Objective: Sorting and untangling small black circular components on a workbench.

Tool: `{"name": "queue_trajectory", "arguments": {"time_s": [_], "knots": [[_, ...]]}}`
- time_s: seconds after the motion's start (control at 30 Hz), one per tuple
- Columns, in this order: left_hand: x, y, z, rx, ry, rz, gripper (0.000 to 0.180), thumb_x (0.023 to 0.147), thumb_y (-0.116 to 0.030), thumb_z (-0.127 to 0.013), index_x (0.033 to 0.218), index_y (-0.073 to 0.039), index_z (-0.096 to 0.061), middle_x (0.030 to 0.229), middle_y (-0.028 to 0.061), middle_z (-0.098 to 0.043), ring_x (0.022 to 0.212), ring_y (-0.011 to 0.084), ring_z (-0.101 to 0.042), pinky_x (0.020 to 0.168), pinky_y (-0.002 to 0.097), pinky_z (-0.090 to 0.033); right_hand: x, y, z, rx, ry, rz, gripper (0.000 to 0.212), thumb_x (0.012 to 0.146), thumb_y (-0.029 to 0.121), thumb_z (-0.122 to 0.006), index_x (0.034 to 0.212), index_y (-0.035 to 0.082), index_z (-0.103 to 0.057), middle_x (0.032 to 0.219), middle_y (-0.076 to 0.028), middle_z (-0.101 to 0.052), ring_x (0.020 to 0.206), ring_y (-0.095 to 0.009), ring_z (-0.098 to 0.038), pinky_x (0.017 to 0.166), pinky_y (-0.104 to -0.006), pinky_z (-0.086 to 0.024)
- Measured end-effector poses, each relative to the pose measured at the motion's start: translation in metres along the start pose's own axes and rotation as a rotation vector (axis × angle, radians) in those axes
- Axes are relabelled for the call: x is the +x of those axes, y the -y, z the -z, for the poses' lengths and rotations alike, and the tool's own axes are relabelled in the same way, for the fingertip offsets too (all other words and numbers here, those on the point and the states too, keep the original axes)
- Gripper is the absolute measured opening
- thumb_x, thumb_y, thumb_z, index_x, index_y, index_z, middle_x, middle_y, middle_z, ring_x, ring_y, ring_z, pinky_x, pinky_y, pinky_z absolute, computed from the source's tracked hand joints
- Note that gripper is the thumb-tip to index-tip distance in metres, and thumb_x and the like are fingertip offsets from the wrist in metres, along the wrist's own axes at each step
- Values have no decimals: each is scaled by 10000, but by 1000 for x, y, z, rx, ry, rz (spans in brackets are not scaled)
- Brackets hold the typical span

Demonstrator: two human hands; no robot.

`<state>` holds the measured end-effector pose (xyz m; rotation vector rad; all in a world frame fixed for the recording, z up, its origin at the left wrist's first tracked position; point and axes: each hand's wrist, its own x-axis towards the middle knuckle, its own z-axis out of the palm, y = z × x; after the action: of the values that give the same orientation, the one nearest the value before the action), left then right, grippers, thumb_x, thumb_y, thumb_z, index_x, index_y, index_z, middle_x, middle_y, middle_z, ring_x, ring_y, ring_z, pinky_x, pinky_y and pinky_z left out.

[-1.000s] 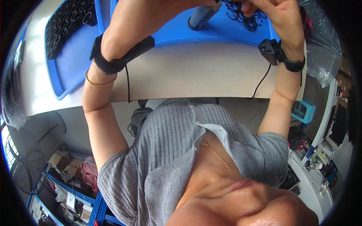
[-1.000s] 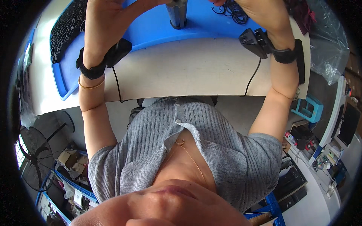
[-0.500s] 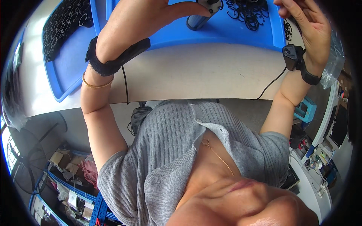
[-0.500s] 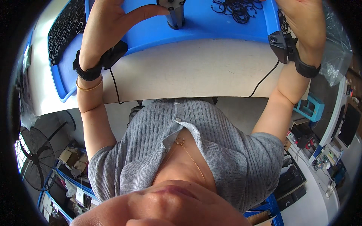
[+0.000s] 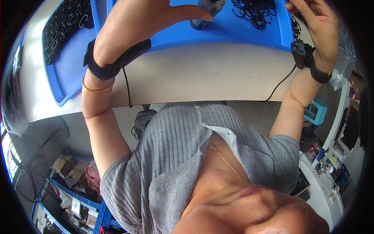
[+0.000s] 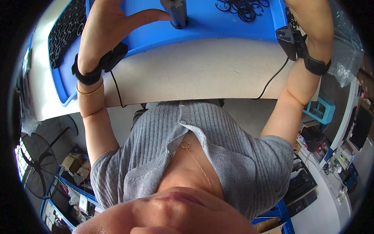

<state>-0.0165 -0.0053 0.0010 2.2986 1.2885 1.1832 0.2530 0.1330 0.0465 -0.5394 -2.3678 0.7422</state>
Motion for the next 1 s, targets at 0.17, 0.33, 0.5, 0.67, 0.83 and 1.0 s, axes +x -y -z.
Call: {"name": "queue_trajectory", "arguments": {"time_s": [0.17,0.33,0.5,0.67,0.83,1.0], "knots": [[-1,1,-1,-88,-45,-32,602,747,-117,-898,1276,-26,-625,1218,99,-702,1067,216,-677,920,347,-546,5,-9,-5,-51,12,-133,130,918,74,-757,1022,4,-721,871,-34,-712,719,-69,-639,652,-207,-529],[-2,2,0,-65,-84,-38,551,763,-121,-889,1244,-21,-642,1180,98,-716,1033,210,-691,908,345,-556,20,-26,-4,-248,432,-238,230,853,128,-810,974,-45,-719,867,-137,-752,751,-170,-701,693,-305,-548],[0,-5,5,-92,-88,-33,521,762,-122,-886,1217,-23,-654,1171,93,-722,1011,204,-701,892,342,-566,5,-41,-19,-669,672,-181,394,777,282,-849,970,1,-650,894,-162,-699,882,-347,-688,762,-420,-521],[0,-9,4,-26,-87,-57,485,771,-113,-876,1195,-16,-662,1164,99,-724,1008,207,-705,890,339,-572,-10,-51,-29,-689,710,-161,449,775,264,-855,1005,-4,-577,926,-195,-666,947,-394,-657,795,-454,-497],[-2,-10,5,-13,-80,-41,454,779,-105,-869,1176,-8,-670,1147,104,-726,1001,210,-706,891,336,-572,1,-41,-34,-558,803,-279,340,793,155,-835,941,-10,-577,852,-187,-652,824,-358,-656,726,-440,-499],[1,-11,7,-100,-69,-64,444,783,-97,-865,1174,-9,-673,1135,105,-727,992,205,-705,890,335,-572,7,-33,-24,-248,692,-248,291,832,154,-824,927,-18,-609,801,-133,-634,695,-208,-632,632,-361,-500]]}}
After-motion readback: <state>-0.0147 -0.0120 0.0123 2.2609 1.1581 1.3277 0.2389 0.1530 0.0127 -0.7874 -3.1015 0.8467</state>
